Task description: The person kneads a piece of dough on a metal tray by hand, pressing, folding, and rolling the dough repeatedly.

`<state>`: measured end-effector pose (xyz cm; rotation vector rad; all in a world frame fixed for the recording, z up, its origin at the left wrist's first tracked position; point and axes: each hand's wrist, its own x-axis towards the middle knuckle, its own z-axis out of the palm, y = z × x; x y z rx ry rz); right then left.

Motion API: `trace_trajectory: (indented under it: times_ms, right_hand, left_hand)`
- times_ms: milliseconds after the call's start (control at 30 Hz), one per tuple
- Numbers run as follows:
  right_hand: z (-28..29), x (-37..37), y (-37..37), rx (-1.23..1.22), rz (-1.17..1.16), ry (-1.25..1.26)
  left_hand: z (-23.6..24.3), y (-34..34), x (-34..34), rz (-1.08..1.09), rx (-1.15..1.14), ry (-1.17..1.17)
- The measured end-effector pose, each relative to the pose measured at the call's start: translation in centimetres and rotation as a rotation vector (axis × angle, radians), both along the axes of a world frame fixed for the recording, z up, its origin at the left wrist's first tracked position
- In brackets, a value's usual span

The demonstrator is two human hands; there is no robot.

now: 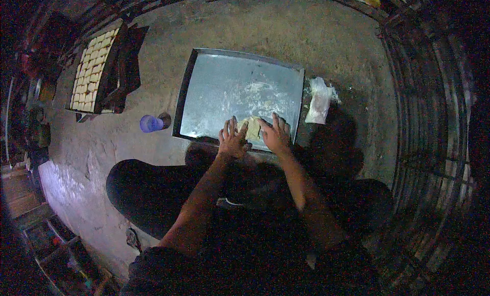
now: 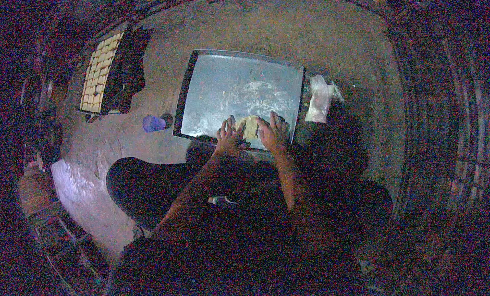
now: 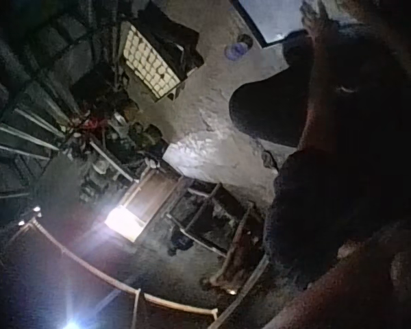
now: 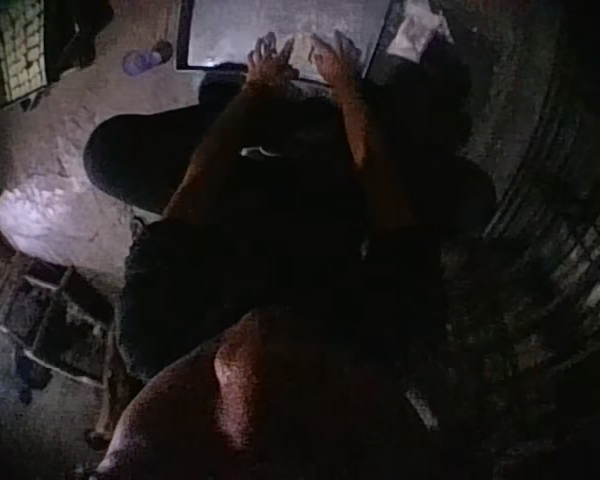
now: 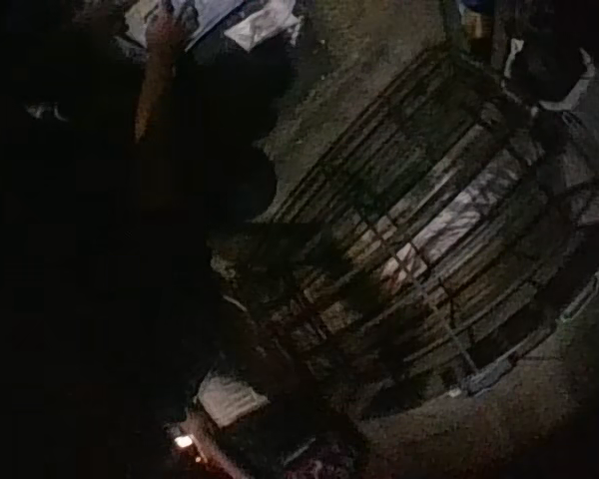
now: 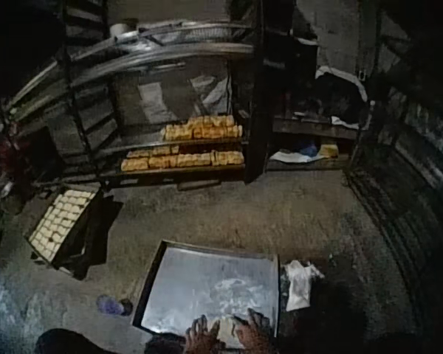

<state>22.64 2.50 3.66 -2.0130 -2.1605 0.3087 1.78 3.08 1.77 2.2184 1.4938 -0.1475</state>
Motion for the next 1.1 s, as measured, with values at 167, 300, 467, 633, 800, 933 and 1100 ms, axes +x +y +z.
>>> trace_trajectory:
  times_ms: [167,300,467,633,800,933,1100]
  right_hand:
    - [-0.4,0.5,1.1,-0.064,-0.117,-0.053]
    - [-0.4,2.0,1.7,-0.042,-0.198,0.077]
    - [-0.1,1.8,2.3,0.041,-0.152,0.174]
    - [-0.1,1.3,2.3,-0.049,-0.17,0.259]
    - [-1.7,1.2,1.8,-0.028,-0.233,0.323]
    - [-5.5,2.1,0.1,0.083,-0.351,0.488]
    - [-1.9,1.5,0.0,-0.005,-0.365,0.437]
  left_hand:
    - [-0.1,-0.6,2.3,0.021,-0.035,-0.129]
    - [-0.4,-1.0,1.9,-0.222,0.003,-0.301]
    - [-2.0,-0.6,1.0,-0.556,0.142,-0.284]
    - [-0.1,-1.7,3.3,-0.514,0.258,-0.193]
    - [0.4,-2.4,5.1,-0.449,0.296,-0.123]
    - [0.4,-2.7,6.5,-0.465,0.322,-0.171]
    - [1.8,-2.1,6.1,-0.463,0.17,-0.101]
